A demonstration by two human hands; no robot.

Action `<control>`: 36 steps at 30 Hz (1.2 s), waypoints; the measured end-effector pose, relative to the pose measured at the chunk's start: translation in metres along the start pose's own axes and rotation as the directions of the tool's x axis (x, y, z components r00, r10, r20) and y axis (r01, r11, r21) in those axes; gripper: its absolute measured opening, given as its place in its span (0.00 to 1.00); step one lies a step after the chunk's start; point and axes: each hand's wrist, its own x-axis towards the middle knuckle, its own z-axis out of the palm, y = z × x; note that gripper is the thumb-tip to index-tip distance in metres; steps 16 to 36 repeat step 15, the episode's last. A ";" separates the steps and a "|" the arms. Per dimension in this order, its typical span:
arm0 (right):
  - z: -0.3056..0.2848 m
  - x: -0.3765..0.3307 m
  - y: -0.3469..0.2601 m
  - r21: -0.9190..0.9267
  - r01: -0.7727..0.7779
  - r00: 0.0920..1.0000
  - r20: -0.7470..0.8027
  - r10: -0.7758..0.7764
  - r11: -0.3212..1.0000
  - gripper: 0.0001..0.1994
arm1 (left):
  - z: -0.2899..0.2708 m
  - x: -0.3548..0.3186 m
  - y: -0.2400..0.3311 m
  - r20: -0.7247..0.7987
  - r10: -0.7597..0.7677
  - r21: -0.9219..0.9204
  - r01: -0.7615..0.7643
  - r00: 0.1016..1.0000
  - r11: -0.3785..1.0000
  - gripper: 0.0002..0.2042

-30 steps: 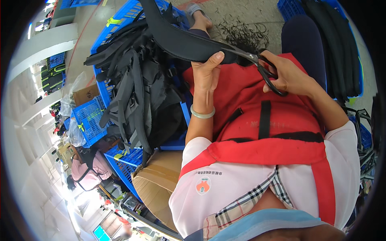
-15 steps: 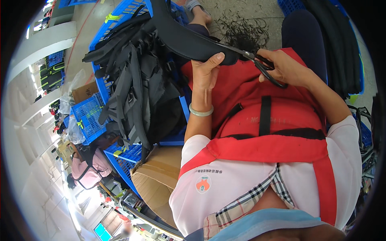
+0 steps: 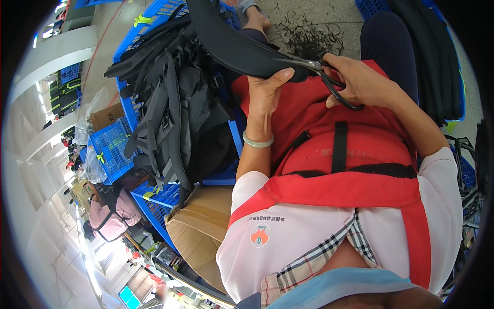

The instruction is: Using scissors to trim excess material or threads from curved backpack shoulder strap components.

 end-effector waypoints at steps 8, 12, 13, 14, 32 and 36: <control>0.007 0.004 0.003 0.074 -0.106 0.994 0.021 0.105 0.992 0.27 | -0.001 -0.002 -0.001 0.000 -0.014 -0.043 0.014 1.000 0.999 0.11; 0.010 0.002 0.004 0.091 -0.103 0.994 -0.030 0.106 0.991 0.25 | -0.009 -0.001 -0.002 0.027 -0.002 -0.157 0.006 1.000 0.988 0.14; 0.012 0.002 0.007 0.064 -0.081 0.995 -0.060 0.085 0.995 0.25 | -0.013 0.001 -0.001 0.021 -0.031 -0.311 0.036 0.999 0.950 0.15; 0.014 0.003 0.010 0.036 -0.060 0.994 -0.090 0.063 0.998 0.24 | -0.027 0.005 0.001 0.031 -0.052 -0.312 0.059 0.998 0.948 0.18; 0.017 0.003 0.013 0.030 -0.048 0.995 -0.082 0.050 0.998 0.24 | -0.027 0.007 -0.001 -0.001 -0.004 -0.234 0.003 1.000 0.972 0.20; 0.017 0.003 0.013 0.030 -0.048 0.995 -0.082 0.050 0.998 0.24 | -0.027 0.007 -0.001 -0.001 -0.004 -0.234 0.003 1.000 0.972 0.20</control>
